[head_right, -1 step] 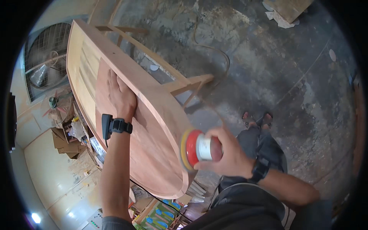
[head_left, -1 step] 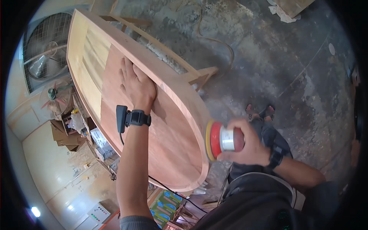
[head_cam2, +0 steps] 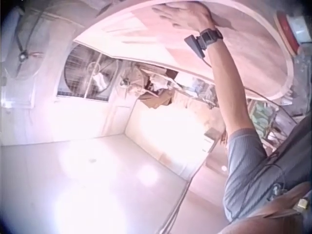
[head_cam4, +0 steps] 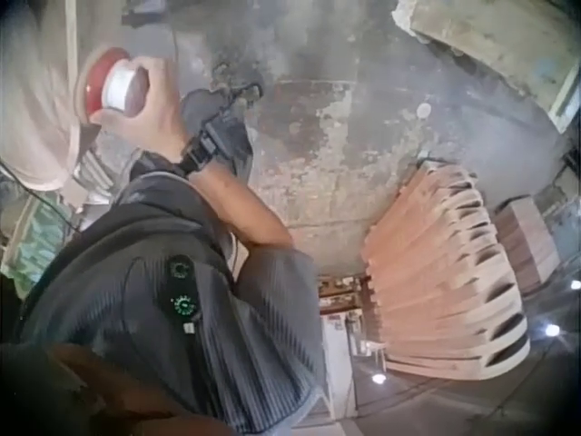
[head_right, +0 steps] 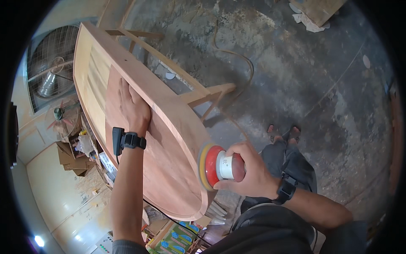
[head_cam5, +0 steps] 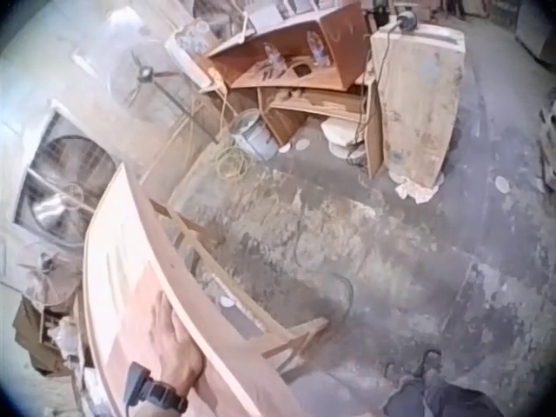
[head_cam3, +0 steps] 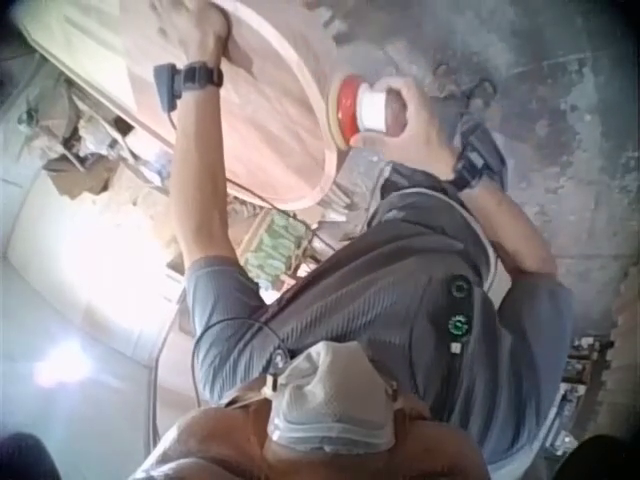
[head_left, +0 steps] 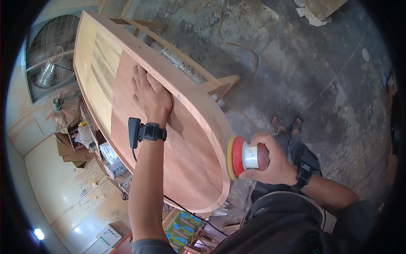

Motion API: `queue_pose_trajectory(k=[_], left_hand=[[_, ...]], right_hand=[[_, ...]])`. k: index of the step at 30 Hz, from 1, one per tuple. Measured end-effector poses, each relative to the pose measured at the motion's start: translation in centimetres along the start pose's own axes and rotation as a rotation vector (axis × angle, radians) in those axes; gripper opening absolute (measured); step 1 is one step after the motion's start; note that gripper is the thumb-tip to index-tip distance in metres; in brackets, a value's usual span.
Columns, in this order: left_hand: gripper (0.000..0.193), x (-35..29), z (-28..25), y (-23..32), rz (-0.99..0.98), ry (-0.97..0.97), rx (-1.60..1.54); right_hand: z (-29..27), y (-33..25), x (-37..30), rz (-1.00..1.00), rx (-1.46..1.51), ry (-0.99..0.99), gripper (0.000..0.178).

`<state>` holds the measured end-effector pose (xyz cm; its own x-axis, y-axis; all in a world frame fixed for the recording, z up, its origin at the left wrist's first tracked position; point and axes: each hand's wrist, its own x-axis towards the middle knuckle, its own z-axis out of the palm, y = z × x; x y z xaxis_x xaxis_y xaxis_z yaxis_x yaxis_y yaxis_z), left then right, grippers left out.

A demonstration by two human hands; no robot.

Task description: The person is using an electric orbital sander to smooth the surface and edges of a large curved wooden furniture panel.

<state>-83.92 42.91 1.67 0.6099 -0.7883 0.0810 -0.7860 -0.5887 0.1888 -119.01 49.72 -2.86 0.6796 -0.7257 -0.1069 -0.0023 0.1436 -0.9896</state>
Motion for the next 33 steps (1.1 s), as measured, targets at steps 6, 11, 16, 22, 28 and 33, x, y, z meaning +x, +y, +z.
queue_pose_trajectory(k=[6, 11, 16, 22, 28, 33], left_hand=[[0.058, 0.0, -0.3, 0.4, -0.003, -0.014, 0.018], [0.058, 0.1, -0.7, -0.5, -0.005, -0.015, 0.014], [0.059, -0.5, -0.4, 0.8, -0.021, -0.014, 0.038], [0.059, -0.6, -0.7, 0.8, -0.052, -0.040, 0.067], [0.060, 0.1, -0.8, 1.6, -0.046, -0.037, 0.066], [0.060, -0.3, -0.8, 0.6, -0.043, -0.063, 0.036]], right_hand=[[-2.9, -2.2, 14.3, -0.111, -0.019, -0.061, 0.075], [-1.7, -1.7, 11.0, -0.221, -0.027, -0.010, 0.076], [-0.1, -2.5, 2.2, -0.106, -0.009, 0.080, 0.075], [-1.1, -2.3, 12.8, -0.255, -0.080, 0.103, 0.064], [-1.4, -2.0, 25.9, -0.241, -0.063, -0.102, 0.059], [-2.0, -5.6, 23.4, 0.060, -0.175, -0.221, 0.053]])
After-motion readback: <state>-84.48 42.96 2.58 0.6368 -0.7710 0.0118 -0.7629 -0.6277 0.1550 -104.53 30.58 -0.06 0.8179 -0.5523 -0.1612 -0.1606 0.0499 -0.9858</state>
